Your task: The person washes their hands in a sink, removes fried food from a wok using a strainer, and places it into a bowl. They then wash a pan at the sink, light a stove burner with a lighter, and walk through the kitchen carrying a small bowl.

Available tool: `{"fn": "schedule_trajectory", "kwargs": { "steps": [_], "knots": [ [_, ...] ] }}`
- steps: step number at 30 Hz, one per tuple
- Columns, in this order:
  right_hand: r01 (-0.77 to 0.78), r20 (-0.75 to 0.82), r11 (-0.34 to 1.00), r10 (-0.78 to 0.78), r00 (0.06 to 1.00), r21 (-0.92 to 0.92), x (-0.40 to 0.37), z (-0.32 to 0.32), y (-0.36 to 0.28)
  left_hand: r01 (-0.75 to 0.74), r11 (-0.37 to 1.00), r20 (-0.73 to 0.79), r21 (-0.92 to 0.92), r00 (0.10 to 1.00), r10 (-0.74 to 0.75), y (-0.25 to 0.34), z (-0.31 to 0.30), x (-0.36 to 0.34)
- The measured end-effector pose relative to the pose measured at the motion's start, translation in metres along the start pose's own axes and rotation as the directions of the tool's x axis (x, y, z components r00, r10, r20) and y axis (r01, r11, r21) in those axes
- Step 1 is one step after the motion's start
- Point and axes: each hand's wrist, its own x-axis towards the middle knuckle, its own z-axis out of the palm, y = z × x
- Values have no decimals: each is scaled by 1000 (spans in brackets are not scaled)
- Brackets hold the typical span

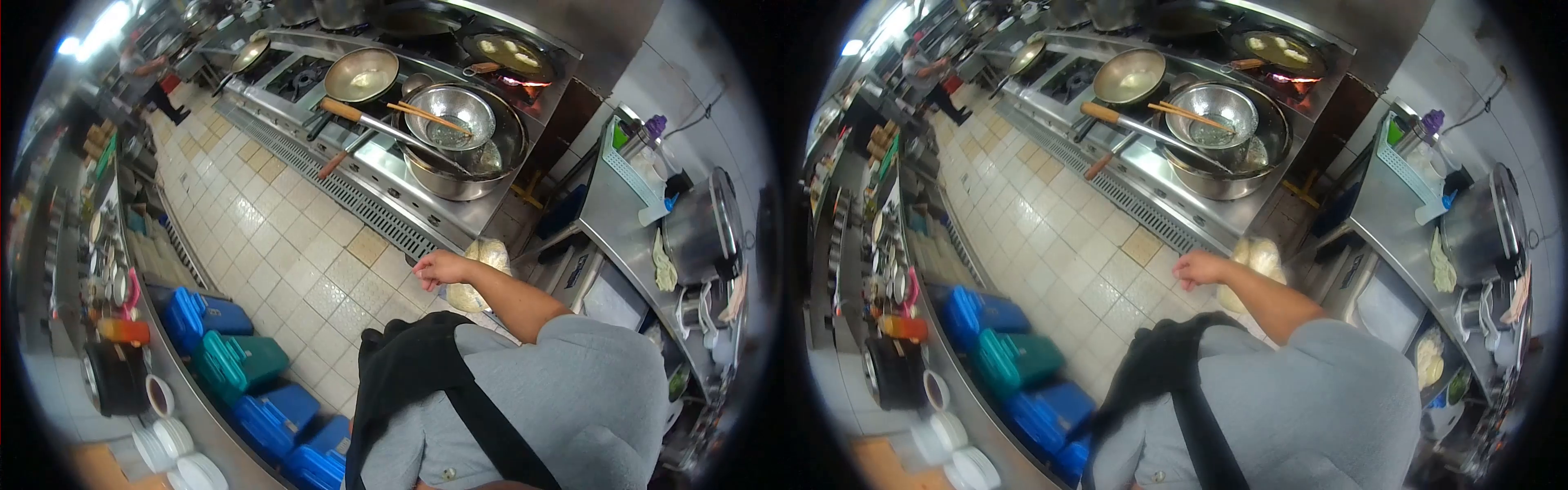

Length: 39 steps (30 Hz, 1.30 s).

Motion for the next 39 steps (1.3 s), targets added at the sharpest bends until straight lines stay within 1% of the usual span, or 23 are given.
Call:
{"fn": "schedule_trajectory", "kwargs": {
  "steps": [2, 3, 5, 6, 7, 9, 10, 13, 16, 18, 19, 21, 24, 25, 27, 29, 30, 32, 33, 36, 37, 38, 39],
  "knots": [
    [-35, 75, 975, 18, 997, 221, -9, 4, -35, 4, 1000, 22, 10, 1000, -4, 6, -41, 27],
    [-26, 81, 967, 5, 997, 255, -15, 2, -54, 30, 999, 38, -32, 999, -28, 10, -62, 41],
    [46, -4, 949, -48, 999, 313, -28, -3, -87, 189, 940, 89, -285, 981, -170, 22, -103, 72],
    [124, -73, 928, -105, 992, 352, -32, -8, -98, 308, 836, 129, -453, 951, -281, 30, -124, 87],
    [127, -97, 924, -98, 990, 361, -35, -13, -106, 352, 795, 139, -495, 935, -327, 41, -144, 100],
    [311, -342, 848, -166, 925, 430, -45, -24, -115, 289, 841, 83, -458, 955, -283, 87, -186, 119],
    [314, -361, 844, -156, 919, 435, -52, -29, -122, 257, 860, 62, -441, 965, -256, 117, -204, 120],
    [538, -653, 697, -132, 746, 474, -67, -49, -140, 186, 886, 42, -424, 982, -186, 180, -236, 143],
    [610, -741, 658, -117, 661, 441, -67, -77, -140, 175, 863, 78, -474, 984, -157, 217, -239, 181],
    [710, -814, 560, -103, 571, 427, -59, -99, -144, 152, 866, 76, -477, 988, -131, 236, -227, 197],
    [722, -821, 549, -108, 561, 422, -51, -114, -141, 34, 920, 103, -390, 995, 7, 226, -219, 217],
    [766, -838, 482, -109, 534, 425, -35, -138, -151, -96, 951, 140, -295, 980, 143, 236, -208, 231],
    [811, -857, 396, -102, 505, 431, -5, -181, -163, 195, 879, 152, -436, 978, -142, 267, -179, 215],
    [836, -871, 327, -65, 486, 442, 5, -195, -169, 167, 892, 153, -420, 982, -112, 230, -170, 250],
    [854, -881, 251, -7, 473, 457, 25, -218, -175, 32, 987, 154, -160, 988, -7, 216, -170, 252],
    [851, -852, 60, 86, 516, 522, 37, -247, -183, -129, 983, 162, 129, 981, 108, 209, -174, 252],
    [856, -857, 60, 81, 509, 514, 41, -265, -185, -165, 966, 169, 201, 977, 132, 210, -177, 253],
    [850, -849, -69, 46, 526, 523, 48, -284, -190, -185, 949, 176, 254, 974, 143, 213, -184, 257],
    [882, -879, -38, 70, 471, 470, 51, -291, -190, -189, 945, 178, 267, 973, 145, 215, -188, 262],
    [853, -850, -39, 69, 522, 520, 61, -332, -154, -116, 983, 184, 142, 979, 89, 235, -199, 276],
    [840, -822, -40, 188, 537, 540, 57, -329, -166, -62, 997, 189, 46, 981, 52, 244, -202, 285],
    [840, -822, -34, 187, 537, 541, 55, -326, -169, 30, 994, 204, -107, 979, -8, 250, -204, 295],
    [843, -838, 69, 175, 517, 534, 52, -322, -169, 116, 959, 223, -259, 973, -58, 257, -206, 304]
  ]
}}
